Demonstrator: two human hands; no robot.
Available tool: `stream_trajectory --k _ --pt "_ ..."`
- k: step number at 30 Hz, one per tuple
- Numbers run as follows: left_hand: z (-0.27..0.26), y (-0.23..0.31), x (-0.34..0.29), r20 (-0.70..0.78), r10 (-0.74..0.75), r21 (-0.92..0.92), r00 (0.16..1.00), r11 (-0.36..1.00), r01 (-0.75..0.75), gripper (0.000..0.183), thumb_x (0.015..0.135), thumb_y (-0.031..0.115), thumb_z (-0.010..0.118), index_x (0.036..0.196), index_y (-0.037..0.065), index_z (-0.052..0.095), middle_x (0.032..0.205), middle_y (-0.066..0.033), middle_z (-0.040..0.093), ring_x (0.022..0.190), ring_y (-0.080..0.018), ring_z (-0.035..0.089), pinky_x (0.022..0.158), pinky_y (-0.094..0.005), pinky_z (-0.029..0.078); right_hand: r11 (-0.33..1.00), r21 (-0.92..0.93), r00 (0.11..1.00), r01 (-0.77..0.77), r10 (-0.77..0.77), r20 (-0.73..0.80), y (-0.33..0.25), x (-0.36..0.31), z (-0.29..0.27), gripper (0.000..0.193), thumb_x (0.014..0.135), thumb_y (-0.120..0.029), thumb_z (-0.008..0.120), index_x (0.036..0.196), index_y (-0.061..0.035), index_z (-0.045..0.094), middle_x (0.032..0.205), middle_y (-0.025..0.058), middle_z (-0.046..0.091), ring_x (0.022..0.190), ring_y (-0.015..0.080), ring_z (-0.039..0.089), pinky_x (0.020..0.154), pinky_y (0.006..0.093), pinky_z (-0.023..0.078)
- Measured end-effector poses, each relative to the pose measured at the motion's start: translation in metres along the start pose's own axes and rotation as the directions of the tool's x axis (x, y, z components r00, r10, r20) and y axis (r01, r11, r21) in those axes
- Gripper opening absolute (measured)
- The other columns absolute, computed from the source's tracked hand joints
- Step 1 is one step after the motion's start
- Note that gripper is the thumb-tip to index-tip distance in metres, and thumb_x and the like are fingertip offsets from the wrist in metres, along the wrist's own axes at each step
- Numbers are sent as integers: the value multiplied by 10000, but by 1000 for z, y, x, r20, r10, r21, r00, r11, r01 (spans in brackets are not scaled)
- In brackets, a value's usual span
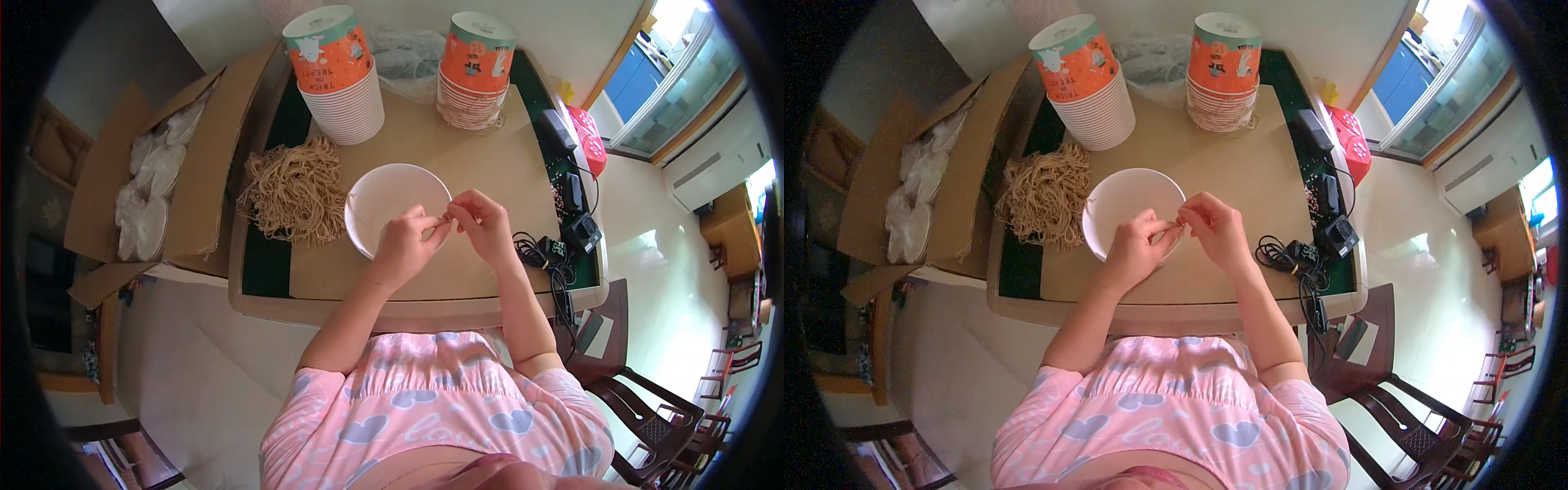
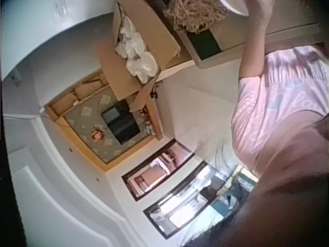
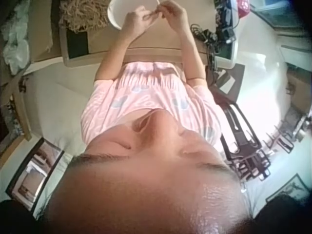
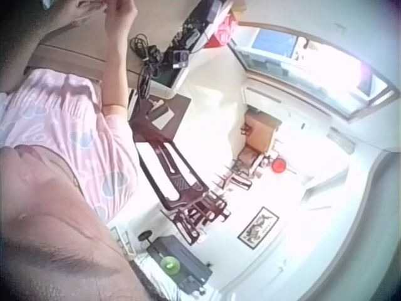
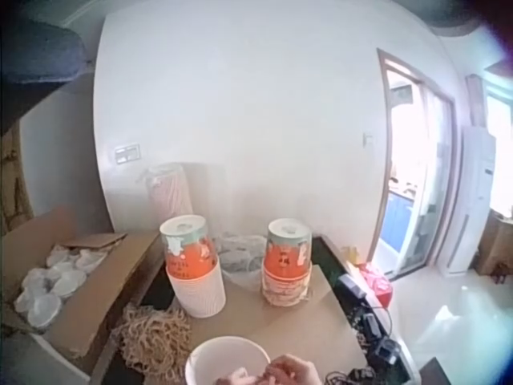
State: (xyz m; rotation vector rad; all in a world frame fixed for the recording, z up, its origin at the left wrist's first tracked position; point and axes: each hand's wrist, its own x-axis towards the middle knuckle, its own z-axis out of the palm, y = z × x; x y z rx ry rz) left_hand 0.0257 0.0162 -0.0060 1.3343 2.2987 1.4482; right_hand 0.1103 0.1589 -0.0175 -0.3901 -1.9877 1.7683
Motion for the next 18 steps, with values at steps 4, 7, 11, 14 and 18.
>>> stream_trajectory --k 4,7,11,14,18 --pt "-3 6 2 36 -45 -74 998 996 48 116 819 131 691 909 62 715 660 -73 494 525 -163 455 505 -304 377 985 -171 999 39 -39 8 -2 -2 -2 63 870 -52 617 907 -1 623 713 32 637 617 73 555 561 223 452" --pt "-4 6 2 53 -70 -33 996 997 72 119 809 143 681 904 85 722 695 -105 546 597 -257 576 556 -371 453 982 -185 999 32 -29 16 -4 -3 -2 68 867 -63 625 905 -7 626 699 37 628 601 78 548 555 231 447" --pt "-1 -7 0 90 69 224 994 971 -88 111 806 121 667 903 79 697 722 -103 568 619 -283 590 577 -393 473 979 -188 997 75 -68 42 -2 -4 1 65 869 -72 625 896 -12 625 697 45 626 592 86 548 550 240 447" --pt "0 -6 1 154 68 385 986 915 -123 77 806 104 661 861 50 661 726 -104 567 635 -290 593 587 -391 478 975 -219 998 38 -24 65 -6 -6 4 63 867 -72 626 887 -14 619 691 50 622 591 91 551 553 245 451" --pt "0 -6 4 161 28 42 987 998 -35 97 849 115 627 862 21 610 697 -61 548 610 -222 583 568 -357 470 979 -200 999 31 -32 -3 4 -7 3 72 872 -79 625 887 -10 613 691 53 624 598 88 556 554 239 449"
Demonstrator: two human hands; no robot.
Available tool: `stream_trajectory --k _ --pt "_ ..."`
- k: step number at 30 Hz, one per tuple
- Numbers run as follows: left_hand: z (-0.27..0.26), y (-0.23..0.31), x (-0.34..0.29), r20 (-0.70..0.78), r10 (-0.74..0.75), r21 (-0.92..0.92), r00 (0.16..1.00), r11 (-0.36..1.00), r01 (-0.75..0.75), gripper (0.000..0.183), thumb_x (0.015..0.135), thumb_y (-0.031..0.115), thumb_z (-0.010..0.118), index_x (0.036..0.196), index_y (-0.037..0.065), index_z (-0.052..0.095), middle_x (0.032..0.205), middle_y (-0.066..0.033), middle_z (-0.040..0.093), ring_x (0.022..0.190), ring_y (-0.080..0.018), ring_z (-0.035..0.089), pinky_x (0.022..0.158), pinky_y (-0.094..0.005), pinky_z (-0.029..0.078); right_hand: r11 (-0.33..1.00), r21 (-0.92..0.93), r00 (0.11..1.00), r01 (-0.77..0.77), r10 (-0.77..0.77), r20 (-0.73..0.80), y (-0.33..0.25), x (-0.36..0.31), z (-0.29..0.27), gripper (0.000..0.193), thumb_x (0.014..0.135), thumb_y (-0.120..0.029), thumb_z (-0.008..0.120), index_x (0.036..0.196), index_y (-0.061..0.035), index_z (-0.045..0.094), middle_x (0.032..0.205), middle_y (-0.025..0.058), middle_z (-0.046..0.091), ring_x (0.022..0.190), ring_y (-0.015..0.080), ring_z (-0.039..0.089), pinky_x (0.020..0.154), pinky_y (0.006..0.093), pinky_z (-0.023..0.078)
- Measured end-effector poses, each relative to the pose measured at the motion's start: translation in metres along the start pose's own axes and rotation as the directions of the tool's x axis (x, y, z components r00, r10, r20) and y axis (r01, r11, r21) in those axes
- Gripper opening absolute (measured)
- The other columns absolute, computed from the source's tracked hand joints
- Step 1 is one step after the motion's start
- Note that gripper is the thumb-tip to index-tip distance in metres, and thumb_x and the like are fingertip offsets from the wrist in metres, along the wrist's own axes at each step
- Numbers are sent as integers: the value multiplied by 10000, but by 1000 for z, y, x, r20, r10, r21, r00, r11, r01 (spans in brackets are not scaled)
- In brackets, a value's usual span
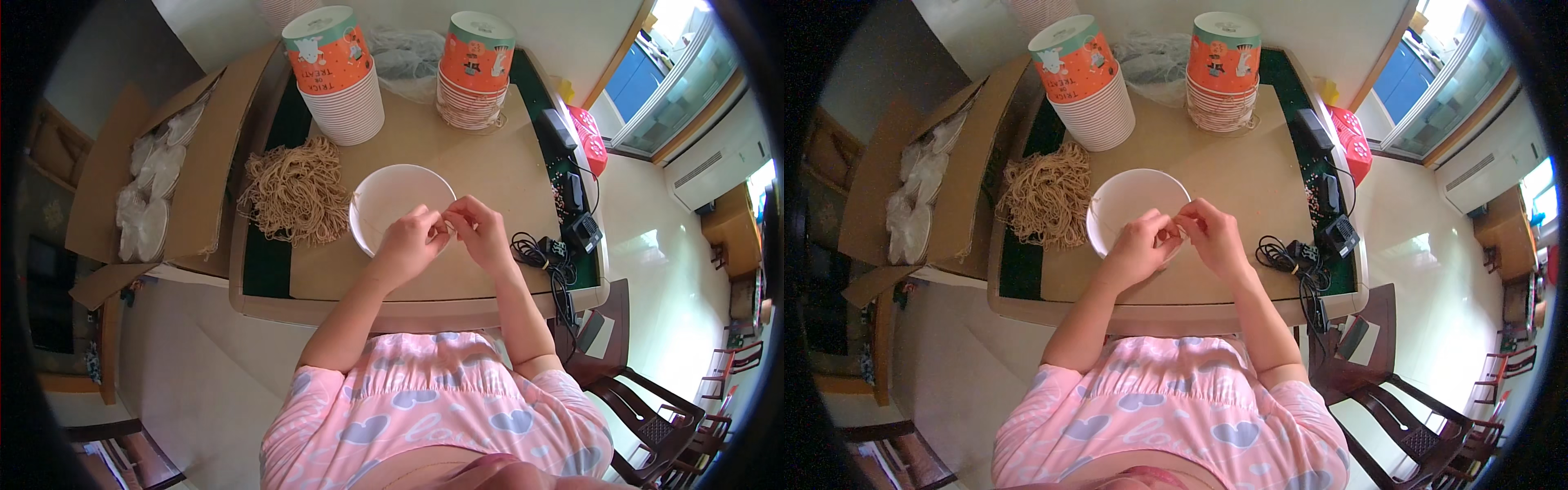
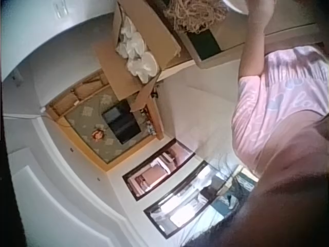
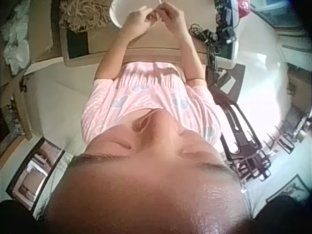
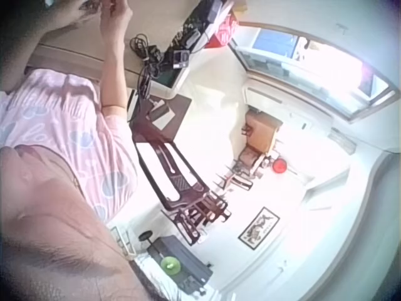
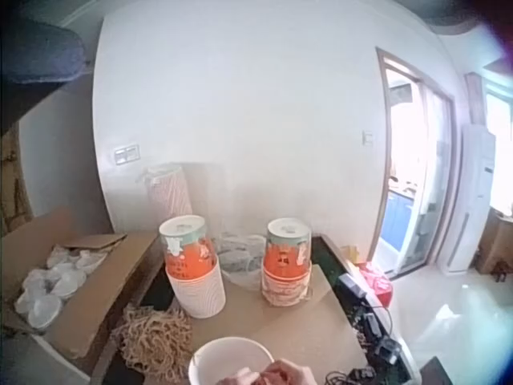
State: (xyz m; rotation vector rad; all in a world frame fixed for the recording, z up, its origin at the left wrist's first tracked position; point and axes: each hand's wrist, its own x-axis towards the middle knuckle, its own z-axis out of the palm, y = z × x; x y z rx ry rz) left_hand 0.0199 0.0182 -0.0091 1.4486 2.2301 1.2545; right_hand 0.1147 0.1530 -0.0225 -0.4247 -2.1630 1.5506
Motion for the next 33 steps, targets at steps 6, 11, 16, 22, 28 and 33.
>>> stream_trajectory --k 6,11,16,22,28,33 --pt "-13 0 8 309 -311 -690 899 576 437 127 923 169 575 899 45 588 664 50 477 554 -35 435 468 -207 322 993 115 990 23 -7 -143 4 -10 14 57 874 -55 631 909 -11 639 735 45 653 619 77 558 567 219 449" --pt "-18 -1 10 329 -338 -785 882 422 454 177 939 203 550 855 56 604 657 43 506 524 -31 416 448 -184 260 972 176 944 157 -96 -316 -1 -16 29 102 855 -2 639 948 -19 676 833 63 679 688 87 591 595 215 467" --pt "-15 -6 7 230 -375 -820 898 423 387 169 925 192 580 866 45 638 733 12 608 513 -33 426 439 -182 271 941 9 895 340 -320 -311 -10 -17 31 166 850 27 630 1009 3 673 1011 108 665 872 164 651 708 252 525" --pt "-15 -7 8 159 -365 -768 917 539 348 101 882 114 636 911 20 663 763 9 636 529 -16 434 450 -170 291 924 -50 872 378 -374 -315 -6 -18 32 223 855 61 593 1051 -11 672 1050 128 655 908 189 651 730 272 532" --pt "-16 -7 5 100 -391 -729 915 597 335 60 847 60 666 872 7 674 712 40 614 573 -6 476 501 -168 363 944 -42 906 327 -326 -268 -10 -18 29 211 866 35 587 1051 -28 668 1006 100 660 835 156 634 694 258 514" --pt "-16 -4 4 49 -343 -637 938 713 294 72 858 64 653 899 7 669 723 31 619 580 -4 474 514 -164 365 978 90 961 186 -163 -222 -4 -14 26 129 853 -14 635 979 -25 663 868 42 648 658 84 504 617 221 436"
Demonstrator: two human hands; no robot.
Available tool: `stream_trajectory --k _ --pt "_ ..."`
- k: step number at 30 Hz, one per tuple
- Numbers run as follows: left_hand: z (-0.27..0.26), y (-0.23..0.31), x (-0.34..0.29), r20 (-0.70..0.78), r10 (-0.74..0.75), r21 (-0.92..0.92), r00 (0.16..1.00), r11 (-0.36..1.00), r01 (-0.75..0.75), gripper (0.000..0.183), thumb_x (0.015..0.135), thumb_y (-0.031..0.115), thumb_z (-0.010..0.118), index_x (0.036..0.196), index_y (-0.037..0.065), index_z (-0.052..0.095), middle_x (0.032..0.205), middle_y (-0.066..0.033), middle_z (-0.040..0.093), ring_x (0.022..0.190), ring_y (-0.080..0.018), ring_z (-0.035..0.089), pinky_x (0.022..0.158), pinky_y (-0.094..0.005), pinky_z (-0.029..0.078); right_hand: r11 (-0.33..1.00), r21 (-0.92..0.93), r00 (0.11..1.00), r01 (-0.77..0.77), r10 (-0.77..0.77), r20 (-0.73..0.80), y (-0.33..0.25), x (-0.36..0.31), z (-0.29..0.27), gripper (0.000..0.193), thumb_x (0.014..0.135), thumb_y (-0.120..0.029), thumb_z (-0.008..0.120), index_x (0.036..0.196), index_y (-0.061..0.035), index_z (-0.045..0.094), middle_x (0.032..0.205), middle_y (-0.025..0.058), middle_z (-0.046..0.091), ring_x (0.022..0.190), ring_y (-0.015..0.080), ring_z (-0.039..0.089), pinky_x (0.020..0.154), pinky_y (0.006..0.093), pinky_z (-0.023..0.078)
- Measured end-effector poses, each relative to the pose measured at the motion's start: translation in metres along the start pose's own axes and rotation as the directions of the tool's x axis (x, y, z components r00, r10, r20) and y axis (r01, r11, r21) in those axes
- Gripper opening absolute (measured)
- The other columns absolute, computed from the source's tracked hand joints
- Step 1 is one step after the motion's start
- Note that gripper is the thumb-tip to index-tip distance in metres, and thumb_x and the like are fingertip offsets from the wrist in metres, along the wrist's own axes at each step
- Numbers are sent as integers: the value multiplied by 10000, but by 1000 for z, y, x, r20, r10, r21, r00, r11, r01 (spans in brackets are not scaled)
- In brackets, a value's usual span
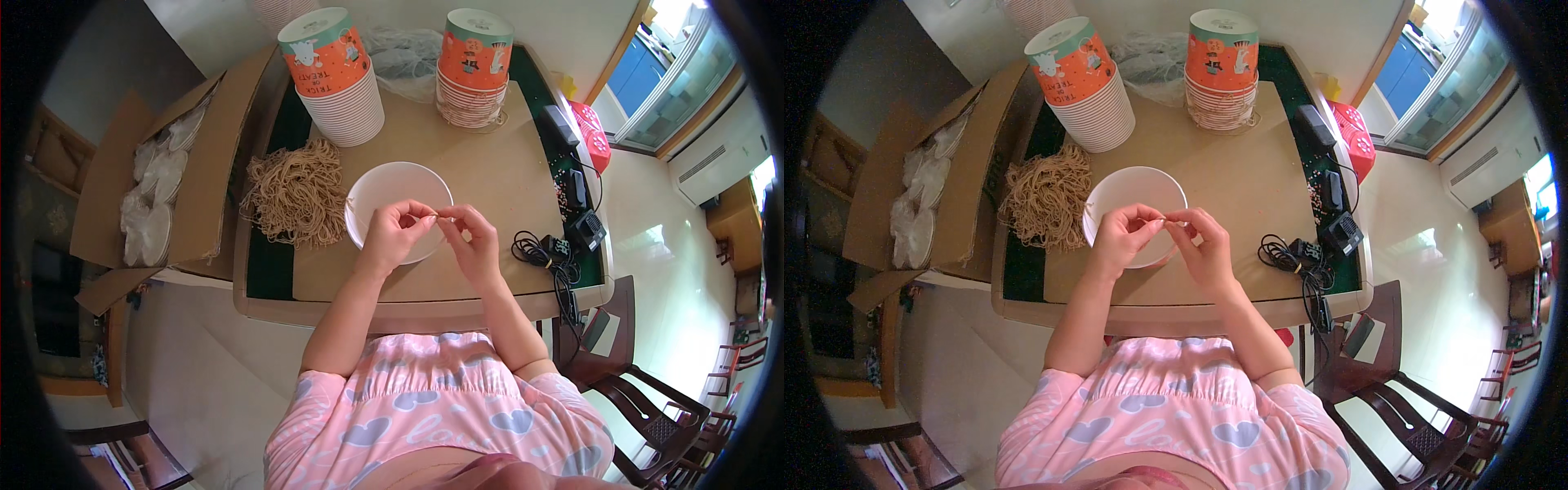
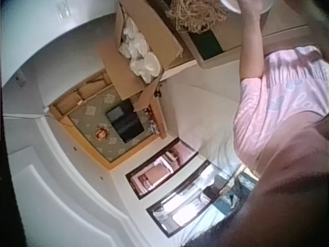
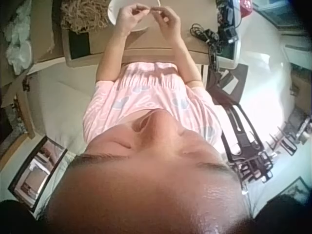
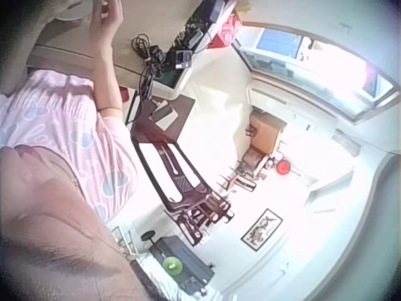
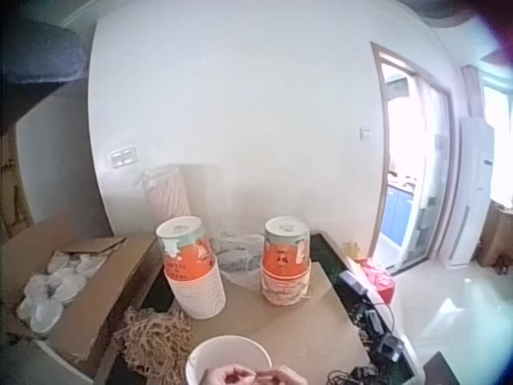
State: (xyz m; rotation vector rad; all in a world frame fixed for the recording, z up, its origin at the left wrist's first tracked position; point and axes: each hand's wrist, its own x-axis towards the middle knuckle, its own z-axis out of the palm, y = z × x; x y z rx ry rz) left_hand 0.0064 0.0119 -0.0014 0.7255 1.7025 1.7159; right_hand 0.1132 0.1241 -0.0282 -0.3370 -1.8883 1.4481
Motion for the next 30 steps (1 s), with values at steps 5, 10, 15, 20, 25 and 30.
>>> stream_trajectory --k 5,10,15,20,25,30 --pt "-1 4 -1 -2 35 111 999 993 -34 80 855 65 656 903 6 681 781 -8 668 630 -20 536 575 -183 435 994 66 996 -85 87 -33 10 2 0 63 827 -36 676 865 -15 630 763 4 630 656 69 506 620 217 439" --pt "0 4 -2 -23 -24 14 999 1000 24 108 871 41 630 951 13 696 808 -27 692 613 -21 525 555 -189 433 993 74 995 -96 98 -24 11 2 0 64 826 -37 674 868 -15 631 770 5 636 654 70 507 617 216 441" --pt "2 -6 -1 -4 150 165 989 975 -147 127 858 40 632 964 17 699 785 -2 688 582 -13 498 523 -190 405 994 78 997 -78 80 -24 9 4 0 62 828 -40 675 871 -19 635 775 3 641 650 67 503 615 215 443" --pt "4 4 -5 -31 147 271 989 953 -133 101 840 49 644 921 22 697 761 11 681 560 -9 476 511 -194 391 995 50 996 -89 89 -1 8 4 0 79 827 -36 675 893 -22 635 789 -1 643 638 58 494 604 208 437" --pt "-2 2 -5 -113 168 192 979 971 -144 56 847 55 632 868 29 676 759 8 676 554 -9 478 513 -191 397 997 15 997 -70 70 41 -9 5 2 91 827 -14 660 907 -21 616 794 -5 631 612 41 462 570 195 416" --pt "-7 7 -5 -97 96 164 991 983 -79 82 883 64 604 923 -1 636 806 -42 677 762 -89 636 709 -230 504 997 -76 998 -17 22 64 -6 4 1 78 828 0 649 889 -17 603 751 -10 599 578 36 430 527 190 384"
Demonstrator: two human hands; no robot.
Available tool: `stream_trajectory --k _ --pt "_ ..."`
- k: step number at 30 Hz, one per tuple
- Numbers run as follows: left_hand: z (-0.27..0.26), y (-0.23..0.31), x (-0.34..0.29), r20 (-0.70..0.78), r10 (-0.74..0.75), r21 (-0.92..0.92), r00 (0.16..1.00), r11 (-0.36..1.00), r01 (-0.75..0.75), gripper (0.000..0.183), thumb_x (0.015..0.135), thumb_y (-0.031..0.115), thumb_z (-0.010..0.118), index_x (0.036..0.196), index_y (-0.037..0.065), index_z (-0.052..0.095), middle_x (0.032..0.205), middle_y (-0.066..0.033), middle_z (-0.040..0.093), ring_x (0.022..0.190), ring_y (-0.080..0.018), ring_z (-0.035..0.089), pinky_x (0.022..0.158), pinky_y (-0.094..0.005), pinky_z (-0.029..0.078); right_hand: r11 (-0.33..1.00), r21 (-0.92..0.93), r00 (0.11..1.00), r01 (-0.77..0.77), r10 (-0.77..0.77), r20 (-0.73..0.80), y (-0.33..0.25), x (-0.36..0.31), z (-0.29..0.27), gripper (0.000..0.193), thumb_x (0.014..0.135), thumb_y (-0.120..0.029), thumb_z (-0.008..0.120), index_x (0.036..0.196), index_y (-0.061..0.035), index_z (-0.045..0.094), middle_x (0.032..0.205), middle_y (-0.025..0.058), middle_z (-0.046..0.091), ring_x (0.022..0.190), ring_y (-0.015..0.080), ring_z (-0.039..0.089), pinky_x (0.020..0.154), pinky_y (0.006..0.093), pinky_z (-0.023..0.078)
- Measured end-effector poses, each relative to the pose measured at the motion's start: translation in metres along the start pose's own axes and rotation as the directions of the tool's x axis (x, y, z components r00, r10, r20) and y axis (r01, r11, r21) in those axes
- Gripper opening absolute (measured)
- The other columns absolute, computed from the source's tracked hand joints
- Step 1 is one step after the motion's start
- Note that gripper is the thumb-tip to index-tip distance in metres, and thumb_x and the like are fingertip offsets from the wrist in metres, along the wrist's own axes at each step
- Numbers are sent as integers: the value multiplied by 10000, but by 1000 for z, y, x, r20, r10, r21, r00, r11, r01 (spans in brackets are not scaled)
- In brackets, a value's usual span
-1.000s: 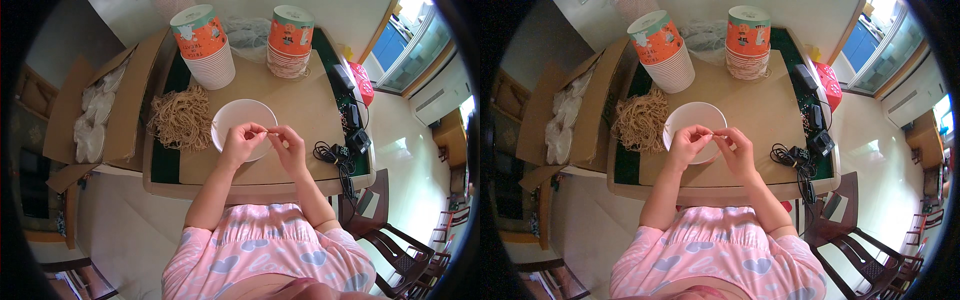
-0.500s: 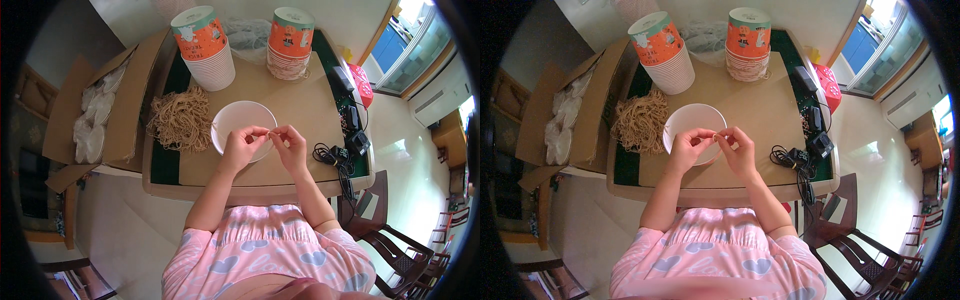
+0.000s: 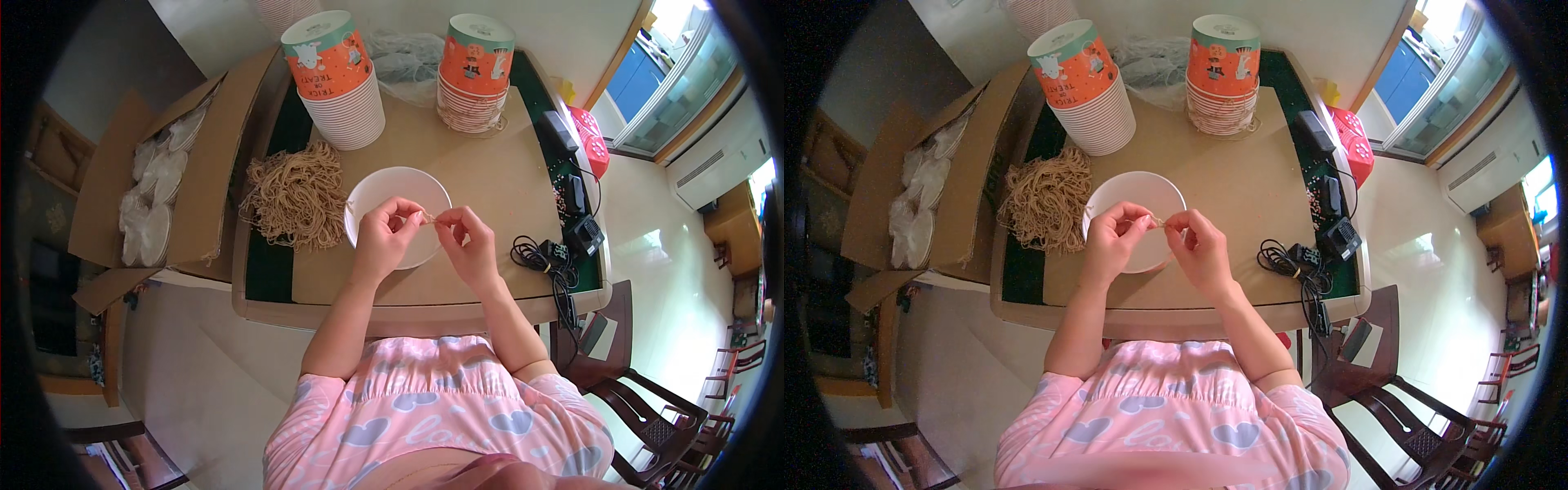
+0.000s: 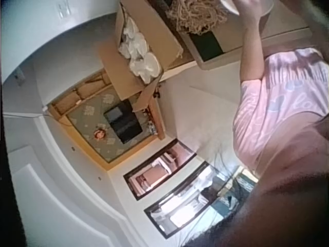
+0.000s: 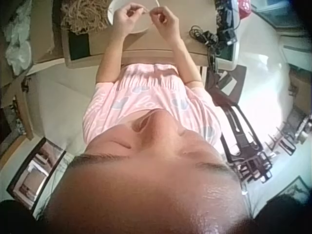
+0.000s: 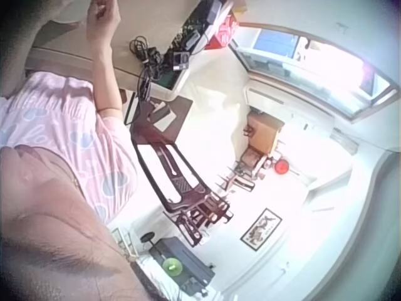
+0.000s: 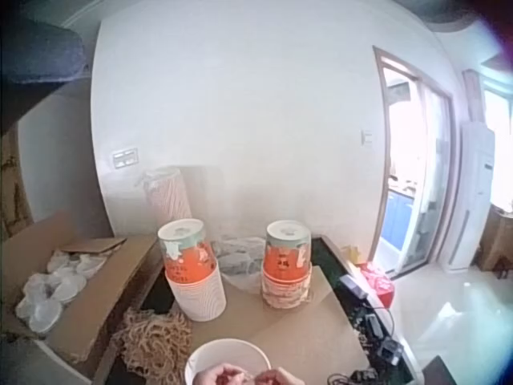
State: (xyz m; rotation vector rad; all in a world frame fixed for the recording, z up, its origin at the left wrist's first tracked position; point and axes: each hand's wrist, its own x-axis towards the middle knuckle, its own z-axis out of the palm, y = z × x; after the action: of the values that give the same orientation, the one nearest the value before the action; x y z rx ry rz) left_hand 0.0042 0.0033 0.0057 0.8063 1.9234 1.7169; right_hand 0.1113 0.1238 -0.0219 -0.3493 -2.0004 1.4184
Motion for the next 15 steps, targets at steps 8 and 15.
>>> stream_trajectory --k 8,15 --pt "5 -8 1 -2 59 -111 998 992 -59 41 876 42 595 888 15 623 806 -25 665 692 -42 596 585 -191 456 1000 14 1000 -22 22 -22 1 -2 4 69 837 -4 642 896 -14 606 649 -38 499 563 16 393 506 182 326" --pt "5 -13 1 34 63 -67 997 996 -61 54 880 57 599 895 11 623 803 -17 653 663 -44 564 576 -193 444 995 -91 999 -38 41 25 3 -3 -1 125 831 -37 660 949 -46 621 577 9 470 525 57 410 489 226 362"
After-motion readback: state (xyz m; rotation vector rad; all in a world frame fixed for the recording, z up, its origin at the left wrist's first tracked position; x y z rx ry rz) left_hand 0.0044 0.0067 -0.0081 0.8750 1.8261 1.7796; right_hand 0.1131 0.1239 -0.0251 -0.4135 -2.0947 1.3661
